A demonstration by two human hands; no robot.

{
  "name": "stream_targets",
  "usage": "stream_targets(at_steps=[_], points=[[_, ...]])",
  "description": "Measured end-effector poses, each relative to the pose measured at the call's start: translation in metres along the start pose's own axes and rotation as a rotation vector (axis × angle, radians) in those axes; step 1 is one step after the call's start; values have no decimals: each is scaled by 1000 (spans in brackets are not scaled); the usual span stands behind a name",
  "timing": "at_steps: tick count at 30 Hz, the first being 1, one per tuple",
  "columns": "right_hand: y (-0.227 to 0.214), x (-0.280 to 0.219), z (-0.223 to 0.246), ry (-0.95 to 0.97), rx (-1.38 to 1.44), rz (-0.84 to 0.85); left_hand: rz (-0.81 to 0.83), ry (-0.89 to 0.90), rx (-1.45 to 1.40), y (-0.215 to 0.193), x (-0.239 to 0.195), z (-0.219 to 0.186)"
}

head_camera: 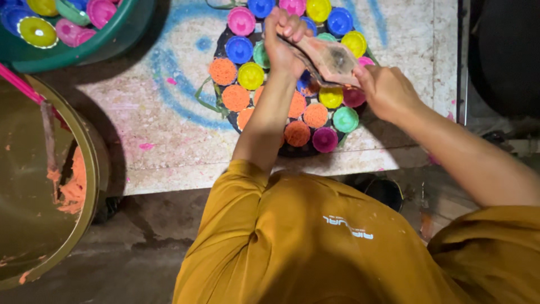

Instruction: The person scoops orange paste from a bowl using a pink spatula and fills small colorful cupcake molds arranged in a tray. The person repeatedly transfers paste into each mold, pressing it down with a wooden tool to shape the contents.

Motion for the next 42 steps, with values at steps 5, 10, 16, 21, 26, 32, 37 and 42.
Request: stream_targets(at_steps=[5,10,16,21,26,32,37,42], points=[[17,-1,12,27,82,5,0,16,92,4,4,-13],[15,-5,4,-30,108,14,-119,74,110,-6,-5,-3],[16,7,-18,-19,6,-160,-10,86,79,-14,25,10],[39,5,-33,-145,281,-246,151,-131,593,-20,4,-19],[60,3,-59,-50,466,-164,-216,-540,962,-40,-36,-29],[92,17,-76,-106,466,-448,-25,-265,1480,-39,-56,-16],[93,14,-90,54,827,-298,544,-59,2548,3,-114,-16],[45,-10,-47,-163,911,-340,602,96,2724,97,-152,-21]])
Point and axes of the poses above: each hand's wrist, its own x-axis towards the middle knuckle, its own y-axis out of the palm, z = x × y, the point moved 2 cm from there along x, towards the middle knuckle, and after that the axes turned 15 degrees about -x, right-handed, at the moved point
